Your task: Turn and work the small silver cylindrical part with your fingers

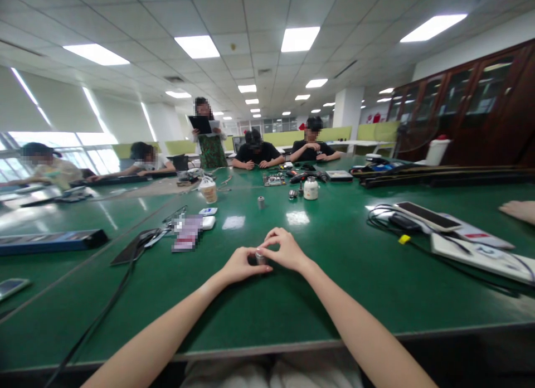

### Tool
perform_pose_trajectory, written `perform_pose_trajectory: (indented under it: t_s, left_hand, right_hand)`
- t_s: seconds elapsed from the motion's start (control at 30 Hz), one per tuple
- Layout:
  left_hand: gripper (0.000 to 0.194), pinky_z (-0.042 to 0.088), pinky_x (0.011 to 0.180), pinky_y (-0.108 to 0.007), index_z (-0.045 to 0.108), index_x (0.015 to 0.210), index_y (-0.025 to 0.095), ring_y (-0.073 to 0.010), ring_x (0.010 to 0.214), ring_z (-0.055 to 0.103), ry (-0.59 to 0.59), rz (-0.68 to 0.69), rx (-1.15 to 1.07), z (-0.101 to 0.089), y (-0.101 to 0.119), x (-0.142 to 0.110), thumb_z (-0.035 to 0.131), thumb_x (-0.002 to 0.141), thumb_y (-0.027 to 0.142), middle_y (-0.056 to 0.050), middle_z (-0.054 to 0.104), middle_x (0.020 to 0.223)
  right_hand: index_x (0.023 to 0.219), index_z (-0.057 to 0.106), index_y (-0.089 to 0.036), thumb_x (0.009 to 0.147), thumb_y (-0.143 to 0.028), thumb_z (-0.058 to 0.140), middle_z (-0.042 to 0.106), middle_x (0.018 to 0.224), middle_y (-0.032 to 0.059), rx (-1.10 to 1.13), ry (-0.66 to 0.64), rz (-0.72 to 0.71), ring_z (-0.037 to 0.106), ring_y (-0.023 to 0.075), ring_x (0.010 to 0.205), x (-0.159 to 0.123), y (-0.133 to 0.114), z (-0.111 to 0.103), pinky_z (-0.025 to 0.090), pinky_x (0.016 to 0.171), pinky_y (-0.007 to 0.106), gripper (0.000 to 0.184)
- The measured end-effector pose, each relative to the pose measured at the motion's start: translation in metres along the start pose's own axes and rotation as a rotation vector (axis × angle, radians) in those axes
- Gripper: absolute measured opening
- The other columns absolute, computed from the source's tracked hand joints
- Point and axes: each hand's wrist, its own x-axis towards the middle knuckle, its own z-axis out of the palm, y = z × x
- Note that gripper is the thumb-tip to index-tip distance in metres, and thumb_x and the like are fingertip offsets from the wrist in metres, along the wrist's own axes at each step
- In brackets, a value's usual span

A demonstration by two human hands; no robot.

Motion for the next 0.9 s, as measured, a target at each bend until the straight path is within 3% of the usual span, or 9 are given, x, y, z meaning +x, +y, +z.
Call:
perform_pose_trajectory:
  t_s: [0.17,0.33,0.57,0.73,0.9]
  left_hand:
    - [0.039,0.049,0.067,-0.024,0.076,0.087,0.014,-0.0195,0.072,0.067,-0.026,-0.006,-0.032,-0.001,-0.001,0.001,0.077,0.071,0.049,-0.002,0.075,0.077]
    - [0.044,0.051,0.082,-0.029,0.076,0.098,0.015,-0.0247,0.089,0.070,-0.038,-0.013,-0.060,0.000,-0.004,0.003,0.080,0.068,0.047,-0.006,0.077,0.095]
    - [0.041,0.051,0.084,-0.030,0.075,0.099,0.015,-0.0248,0.090,0.070,-0.077,0.005,-0.085,-0.004,-0.003,0.002,0.079,0.069,0.044,-0.005,0.076,0.099]
    - [0.040,0.049,0.089,-0.031,0.075,0.105,0.017,-0.0252,0.096,0.069,-0.130,0.005,-0.118,-0.009,-0.004,0.003,0.079,0.070,0.036,-0.004,0.076,0.103]
    - [0.037,0.049,0.087,-0.031,0.073,0.106,0.017,-0.0241,0.093,0.069,-0.153,-0.042,-0.162,-0.008,-0.009,0.004,0.077,0.071,0.029,-0.004,0.076,0.099]
  right_hand:
    - [0.079,0.078,-0.029,0.081,-0.030,0.074,0.067,0.099,0.0036,-0.068,0.106,0.007,0.058,0.0229,0.101,0.004,0.008,-0.004,0.041,0.095,0.041,0.005]
    - [0.089,0.078,-0.029,0.085,-0.036,0.067,0.068,0.108,0.0063,-0.170,0.214,0.134,0.054,0.0270,0.108,0.004,0.042,-0.021,0.039,0.098,0.046,0.014]
    - [0.073,0.079,-0.035,0.072,-0.047,0.076,0.068,0.105,0.0069,-0.278,0.073,0.276,0.051,0.0330,0.106,-0.011,0.078,-0.020,0.036,0.092,0.056,0.013]
    - [0.077,0.080,-0.033,0.078,-0.046,0.072,0.068,0.109,0.0079,-0.282,0.115,0.279,0.047,0.0348,0.110,-0.009,0.070,-0.018,0.033,0.094,0.059,0.015]
    - [0.091,0.078,-0.033,0.086,-0.038,0.066,0.068,0.111,0.0041,-0.194,0.172,0.136,0.050,0.0277,0.111,-0.005,0.030,-0.011,0.036,0.099,0.049,0.014]
